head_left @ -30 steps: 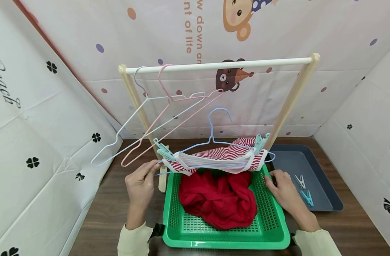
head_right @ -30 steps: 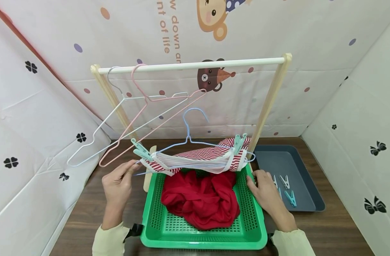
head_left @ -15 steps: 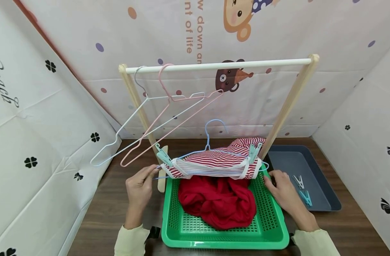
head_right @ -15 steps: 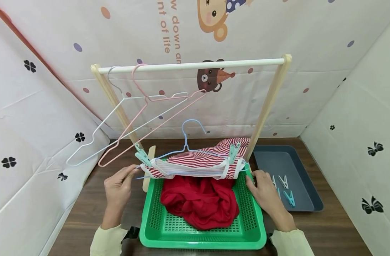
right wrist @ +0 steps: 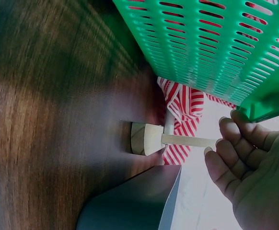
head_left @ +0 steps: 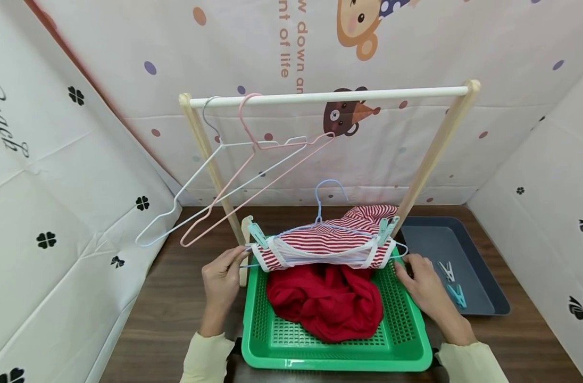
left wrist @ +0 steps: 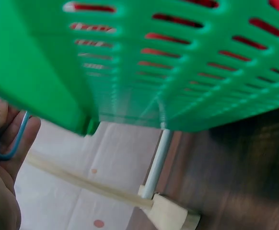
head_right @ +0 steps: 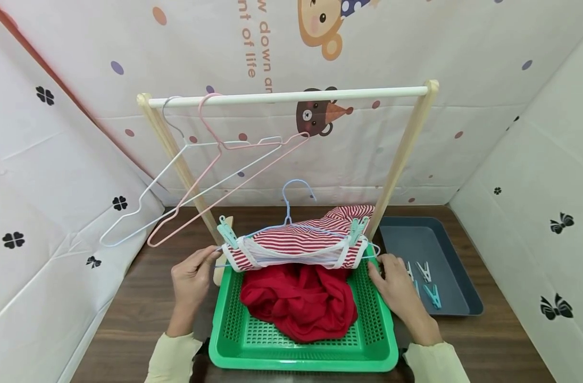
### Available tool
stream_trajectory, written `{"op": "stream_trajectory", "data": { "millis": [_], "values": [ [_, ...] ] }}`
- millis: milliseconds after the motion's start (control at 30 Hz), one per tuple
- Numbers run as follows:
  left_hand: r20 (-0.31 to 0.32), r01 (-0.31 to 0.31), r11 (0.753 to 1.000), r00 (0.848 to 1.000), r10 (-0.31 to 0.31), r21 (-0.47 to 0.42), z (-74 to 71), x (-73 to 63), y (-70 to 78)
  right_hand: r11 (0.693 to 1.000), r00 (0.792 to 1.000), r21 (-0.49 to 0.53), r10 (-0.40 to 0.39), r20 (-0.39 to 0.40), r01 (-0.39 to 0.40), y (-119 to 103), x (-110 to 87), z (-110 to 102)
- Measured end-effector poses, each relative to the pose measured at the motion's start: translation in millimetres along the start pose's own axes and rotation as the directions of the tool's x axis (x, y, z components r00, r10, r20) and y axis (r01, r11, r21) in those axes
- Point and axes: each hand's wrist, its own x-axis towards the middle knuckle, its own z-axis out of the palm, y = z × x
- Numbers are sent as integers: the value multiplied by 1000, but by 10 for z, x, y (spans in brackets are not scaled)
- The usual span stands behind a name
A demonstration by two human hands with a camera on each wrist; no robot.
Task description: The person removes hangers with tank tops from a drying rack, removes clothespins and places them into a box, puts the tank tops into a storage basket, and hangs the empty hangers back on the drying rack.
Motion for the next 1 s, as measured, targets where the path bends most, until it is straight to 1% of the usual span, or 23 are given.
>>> {"op": "stream_trajectory", "data": {
  "millis": [133,267,400,567,733,867,1000],
  "values": [
    [12,3,1000,1000,-3,-9,62,-28,-1,1000,999,-6,23,24,-23,13,3,2],
    [39,23,1000,999,-23,-5,105,-45,1,1000,999,10,28,31,-28,15,3,-1],
    [58,42,999,997,-41,-16,120,-54,-10,999,999,11,30,32,-30,6,0,-5],
    [74,39,998,997,-35,-46,116,-81,-58,999,999,-4,36,35,-36,-21,11,-7],
    [101,19,997,995,-12,-71,75,-116,-101,998,998,-30,50,46,-48,-67,40,-14],
    [127,-14,997,992,24,-78,49,-155,-123,995,993,-65,86,76,-81,-95,54,-25],
    [150,-23,996,988,37,-90,32,-172,-135,989,986,-97,125,108,-115,-121,74,-38]
  ]
}}
